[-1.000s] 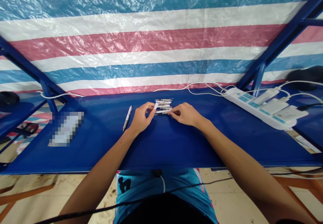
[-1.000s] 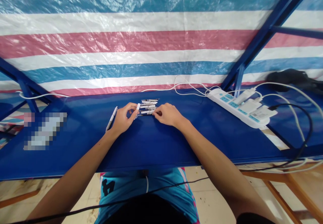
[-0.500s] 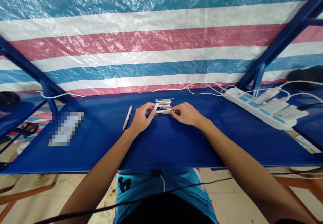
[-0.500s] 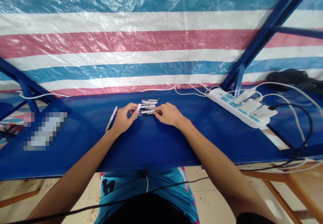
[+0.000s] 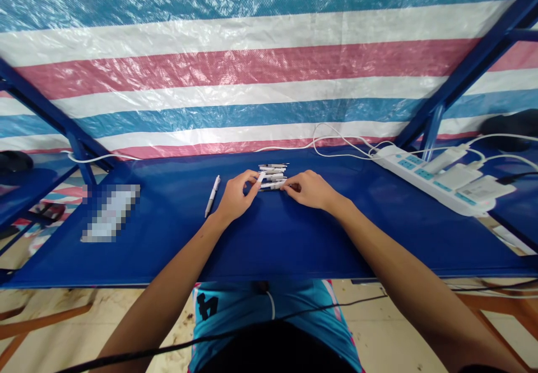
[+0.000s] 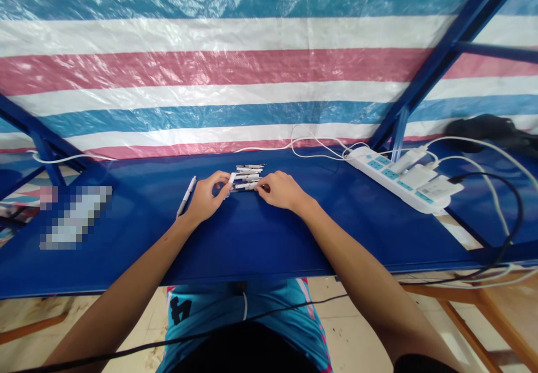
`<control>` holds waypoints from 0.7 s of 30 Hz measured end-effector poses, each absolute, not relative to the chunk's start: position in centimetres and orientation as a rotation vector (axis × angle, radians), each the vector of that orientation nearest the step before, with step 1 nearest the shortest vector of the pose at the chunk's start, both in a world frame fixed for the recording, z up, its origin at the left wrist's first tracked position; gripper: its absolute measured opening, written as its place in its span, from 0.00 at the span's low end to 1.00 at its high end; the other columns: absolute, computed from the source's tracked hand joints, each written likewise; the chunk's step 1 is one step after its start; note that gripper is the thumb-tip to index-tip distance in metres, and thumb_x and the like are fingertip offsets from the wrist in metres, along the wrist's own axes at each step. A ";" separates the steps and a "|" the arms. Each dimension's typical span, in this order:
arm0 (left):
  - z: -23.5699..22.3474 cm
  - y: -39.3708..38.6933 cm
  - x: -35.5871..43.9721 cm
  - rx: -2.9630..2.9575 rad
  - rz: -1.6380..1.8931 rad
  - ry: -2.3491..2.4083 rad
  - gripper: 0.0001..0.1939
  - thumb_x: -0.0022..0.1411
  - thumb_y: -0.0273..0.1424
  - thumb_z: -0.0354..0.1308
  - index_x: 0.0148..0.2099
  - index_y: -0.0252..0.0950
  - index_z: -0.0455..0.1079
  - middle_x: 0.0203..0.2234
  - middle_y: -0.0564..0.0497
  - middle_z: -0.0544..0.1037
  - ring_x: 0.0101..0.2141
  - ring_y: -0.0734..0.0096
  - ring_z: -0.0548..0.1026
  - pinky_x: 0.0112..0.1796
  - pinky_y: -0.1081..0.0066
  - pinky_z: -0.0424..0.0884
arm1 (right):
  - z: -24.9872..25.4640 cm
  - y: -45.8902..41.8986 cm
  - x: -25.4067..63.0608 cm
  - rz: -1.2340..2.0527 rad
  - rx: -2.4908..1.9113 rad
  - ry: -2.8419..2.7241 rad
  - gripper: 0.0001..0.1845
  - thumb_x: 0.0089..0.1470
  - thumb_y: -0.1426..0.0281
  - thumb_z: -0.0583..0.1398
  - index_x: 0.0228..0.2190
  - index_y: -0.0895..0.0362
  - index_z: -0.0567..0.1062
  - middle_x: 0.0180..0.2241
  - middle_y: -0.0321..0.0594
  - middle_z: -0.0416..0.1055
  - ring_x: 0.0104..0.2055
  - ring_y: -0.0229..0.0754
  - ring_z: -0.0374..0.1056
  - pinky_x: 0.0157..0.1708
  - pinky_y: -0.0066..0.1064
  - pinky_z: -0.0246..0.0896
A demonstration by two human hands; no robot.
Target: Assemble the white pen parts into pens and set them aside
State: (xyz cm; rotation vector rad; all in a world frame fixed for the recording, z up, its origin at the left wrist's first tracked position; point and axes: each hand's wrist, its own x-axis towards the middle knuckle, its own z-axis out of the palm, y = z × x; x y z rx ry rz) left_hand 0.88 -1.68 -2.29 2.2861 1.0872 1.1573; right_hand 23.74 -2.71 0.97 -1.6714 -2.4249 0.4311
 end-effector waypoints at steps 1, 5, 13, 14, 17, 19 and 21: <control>-2.3 -1.7 0.9 2.286 1.155 1.084 0.07 0.70 0.33 0.54 0.43 0.38 0.72 0.31 0.50 0.83 0.33 0.66 0.80 0.37 0.70 0.72 | 0.9 -2.7 23.8 0.427 -1.662 -2.429 0.16 0.62 0.69 0.57 0.41 0.52 0.86 0.26 0.39 0.78 0.29 0.41 0.69 0.31 0.30 0.51; -2.3 -1.7 0.9 2.292 1.147 1.065 0.06 0.70 0.33 0.54 0.43 0.38 0.71 0.30 0.51 0.83 0.32 0.66 0.81 0.36 0.70 0.72 | 0.8 -2.6 23.8 0.408 -1.623 -2.430 0.15 0.62 0.68 0.57 0.40 0.53 0.86 0.25 0.39 0.78 0.28 0.41 0.69 0.31 0.29 0.51; -2.4 -1.7 0.8 2.288 1.122 1.103 0.07 0.70 0.33 0.54 0.43 0.38 0.72 0.31 0.51 0.83 0.33 0.66 0.80 0.37 0.70 0.73 | 0.7 -2.6 23.7 0.420 -1.637 -2.421 0.13 0.61 0.69 0.58 0.36 0.53 0.84 0.26 0.38 0.77 0.29 0.41 0.69 0.32 0.29 0.51; -2.4 -1.7 0.8 2.288 1.122 1.102 0.07 0.70 0.33 0.54 0.43 0.38 0.72 0.31 0.51 0.83 0.33 0.66 0.80 0.37 0.70 0.73 | 0.7 -2.6 23.7 0.422 -1.635 -2.418 0.13 0.62 0.69 0.58 0.37 0.53 0.84 0.27 0.38 0.77 0.29 0.41 0.69 0.32 0.29 0.51; -2.3 -1.7 0.9 2.289 1.123 1.087 0.07 0.70 0.33 0.54 0.43 0.38 0.72 0.31 0.51 0.83 0.33 0.67 0.80 0.38 0.70 0.73 | 0.6 -2.5 23.7 0.424 -1.619 -2.422 0.12 0.62 0.69 0.58 0.36 0.53 0.84 0.27 0.39 0.78 0.30 0.41 0.70 0.31 0.29 0.51; -2.3 -1.8 0.9 2.290 1.118 1.080 0.07 0.70 0.33 0.53 0.42 0.38 0.72 0.31 0.51 0.83 0.33 0.67 0.80 0.37 0.70 0.73 | 0.5 -2.5 23.7 0.432 -1.622 -2.422 0.12 0.61 0.69 0.59 0.35 0.53 0.84 0.27 0.39 0.78 0.30 0.42 0.70 0.31 0.30 0.52; -2.2 -1.8 0.9 2.287 1.109 1.079 0.07 0.69 0.33 0.53 0.42 0.38 0.72 0.31 0.51 0.83 0.33 0.66 0.80 0.37 0.70 0.73 | 0.4 -2.5 23.7 0.440 -1.626 -2.423 0.12 0.61 0.69 0.59 0.35 0.53 0.84 0.28 0.39 0.79 0.30 0.42 0.70 0.31 0.30 0.52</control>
